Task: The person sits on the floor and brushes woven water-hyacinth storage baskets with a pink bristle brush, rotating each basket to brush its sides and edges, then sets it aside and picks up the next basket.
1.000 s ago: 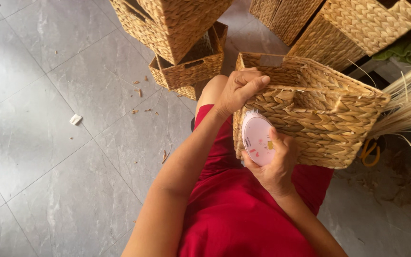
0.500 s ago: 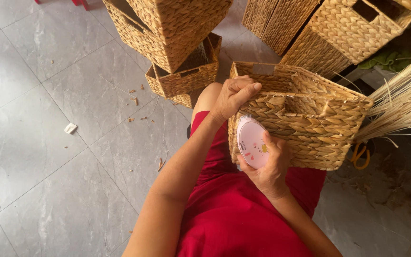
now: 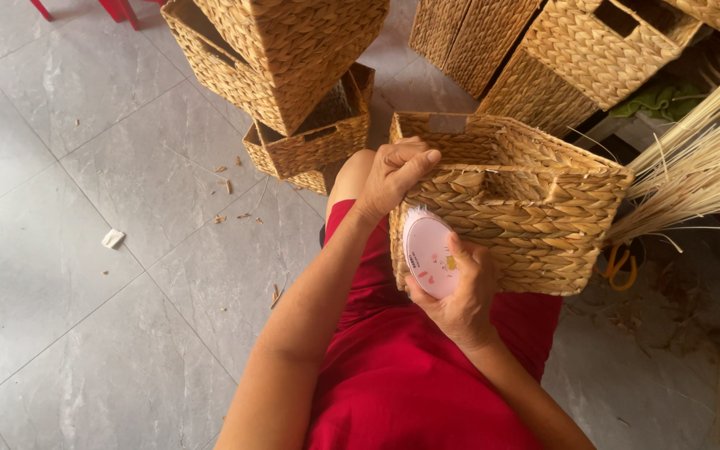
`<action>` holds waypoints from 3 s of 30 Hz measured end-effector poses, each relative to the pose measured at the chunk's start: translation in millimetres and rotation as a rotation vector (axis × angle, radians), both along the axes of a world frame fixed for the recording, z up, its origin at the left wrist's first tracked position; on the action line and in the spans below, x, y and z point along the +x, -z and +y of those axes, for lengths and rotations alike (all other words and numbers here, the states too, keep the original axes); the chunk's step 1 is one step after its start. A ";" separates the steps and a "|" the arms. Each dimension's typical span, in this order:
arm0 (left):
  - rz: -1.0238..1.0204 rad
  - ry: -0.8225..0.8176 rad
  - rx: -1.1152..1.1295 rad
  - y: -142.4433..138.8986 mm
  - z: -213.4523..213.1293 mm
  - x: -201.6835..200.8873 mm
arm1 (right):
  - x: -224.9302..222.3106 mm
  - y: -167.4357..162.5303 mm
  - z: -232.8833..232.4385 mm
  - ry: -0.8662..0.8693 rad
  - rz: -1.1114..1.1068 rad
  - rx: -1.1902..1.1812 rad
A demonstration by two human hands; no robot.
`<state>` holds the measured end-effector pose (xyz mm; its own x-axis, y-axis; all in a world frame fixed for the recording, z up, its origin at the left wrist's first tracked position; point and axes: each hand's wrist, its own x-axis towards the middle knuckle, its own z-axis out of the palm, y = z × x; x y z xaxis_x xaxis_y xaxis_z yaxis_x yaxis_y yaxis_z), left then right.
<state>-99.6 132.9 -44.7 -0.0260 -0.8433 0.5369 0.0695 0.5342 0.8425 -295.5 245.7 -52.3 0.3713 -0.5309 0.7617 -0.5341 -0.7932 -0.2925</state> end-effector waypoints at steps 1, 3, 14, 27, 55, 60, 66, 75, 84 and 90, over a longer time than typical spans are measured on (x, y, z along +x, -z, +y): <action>0.004 0.005 0.005 -0.3 0.4 -0.1 | -0.2 0.0 -0.1 0.004 0.001 -0.001; 0.006 0.001 -0.003 -0.7 0.5 0.0 | -0.4 -0.1 -0.6 -0.010 -0.006 0.006; -0.033 -0.021 -0.044 -0.8 0.2 0.6 | 0.1 -0.8 1.3 -0.013 -0.013 0.011; 0.043 0.022 0.014 -0.6 0.0 0.0 | -0.4 -1.1 -1.5 -0.003 0.003 0.002; 0.060 0.034 0.063 -0.8 0.0 -1.4 | -0.4 -2.9 -3.6 -0.015 -0.004 -0.016; 0.023 0.021 -0.001 -3.0 -0.2 -1.6 | -0.9 -2.0 -2.8 -0.023 -0.016 0.004; 0.048 0.050 0.063 -5.1 1.2 -3.0 | -2.1 -2.1 -1.6 -0.012 -0.014 0.011; 0.034 0.044 0.006 -2.3 -0.9 -3.3 | -2.0 -1.3 -0.6 -0.012 -0.021 0.017; 0.077 0.064 0.114 -2.1 -1.0 -1.7 | -2.0 -2.9 -1.9 0.019 0.018 -0.007; 0.009 0.017 0.002 -0.5 -4.8 0.6 | -49.5 14.5 -23.3 0.210 -0.002 -0.006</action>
